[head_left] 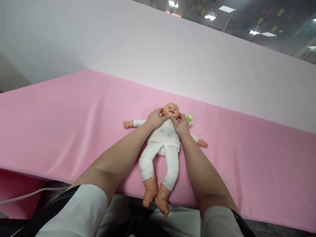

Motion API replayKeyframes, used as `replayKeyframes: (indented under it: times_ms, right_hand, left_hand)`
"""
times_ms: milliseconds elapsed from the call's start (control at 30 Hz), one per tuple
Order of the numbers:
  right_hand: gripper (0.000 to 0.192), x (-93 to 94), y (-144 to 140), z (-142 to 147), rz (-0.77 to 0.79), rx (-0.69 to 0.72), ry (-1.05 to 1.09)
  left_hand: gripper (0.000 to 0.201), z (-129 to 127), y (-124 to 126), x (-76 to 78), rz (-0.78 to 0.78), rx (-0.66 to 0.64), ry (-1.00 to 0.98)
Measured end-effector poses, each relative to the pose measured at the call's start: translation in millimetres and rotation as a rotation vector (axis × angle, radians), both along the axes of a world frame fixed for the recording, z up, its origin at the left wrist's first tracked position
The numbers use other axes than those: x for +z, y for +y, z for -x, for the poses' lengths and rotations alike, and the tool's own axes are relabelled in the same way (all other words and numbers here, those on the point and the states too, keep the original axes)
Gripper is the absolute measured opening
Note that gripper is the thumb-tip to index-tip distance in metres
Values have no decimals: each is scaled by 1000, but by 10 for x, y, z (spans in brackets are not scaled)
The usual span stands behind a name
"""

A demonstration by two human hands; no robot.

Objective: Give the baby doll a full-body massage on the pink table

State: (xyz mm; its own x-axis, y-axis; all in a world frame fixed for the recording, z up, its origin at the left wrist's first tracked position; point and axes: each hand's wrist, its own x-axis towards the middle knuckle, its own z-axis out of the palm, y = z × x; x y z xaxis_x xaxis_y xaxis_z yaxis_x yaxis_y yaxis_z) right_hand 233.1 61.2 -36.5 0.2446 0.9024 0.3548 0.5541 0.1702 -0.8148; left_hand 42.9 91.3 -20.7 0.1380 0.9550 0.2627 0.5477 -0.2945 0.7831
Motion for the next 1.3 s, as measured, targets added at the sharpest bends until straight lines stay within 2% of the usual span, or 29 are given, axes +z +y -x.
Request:
replayKeyframes:
  times_ms: [167,400,600,767,933,1133,1300]
  right_hand:
    - [58,-39,37,-51,-35,40,-14]
    - [63,-76,86,-118,-72,87,27]
    - [66,-38,39,-52,-14,45,69]
    - [84,54,-45,50,45,1,30]
    - [74,48,-28,51,18,-25,16]
    - [62,-51,38,-35,-13,32,9]
    - [53,-29,-8,-47,-34,36,-113]
  left_hand:
    - [60,32,75,-102,-19,-22,-66]
    - [53,57,206,-225,-2,-53,-191]
    - [59,46,103,-137,-20,-35,-149]
    - [69,16,34,-48,7,-26,-56]
    - [64,-3,69,-66,-11,-16,-24]
    - [57,7,123,-144,-52,-35,-65]
    - [47,4,143,-198,-41,-5,-137]
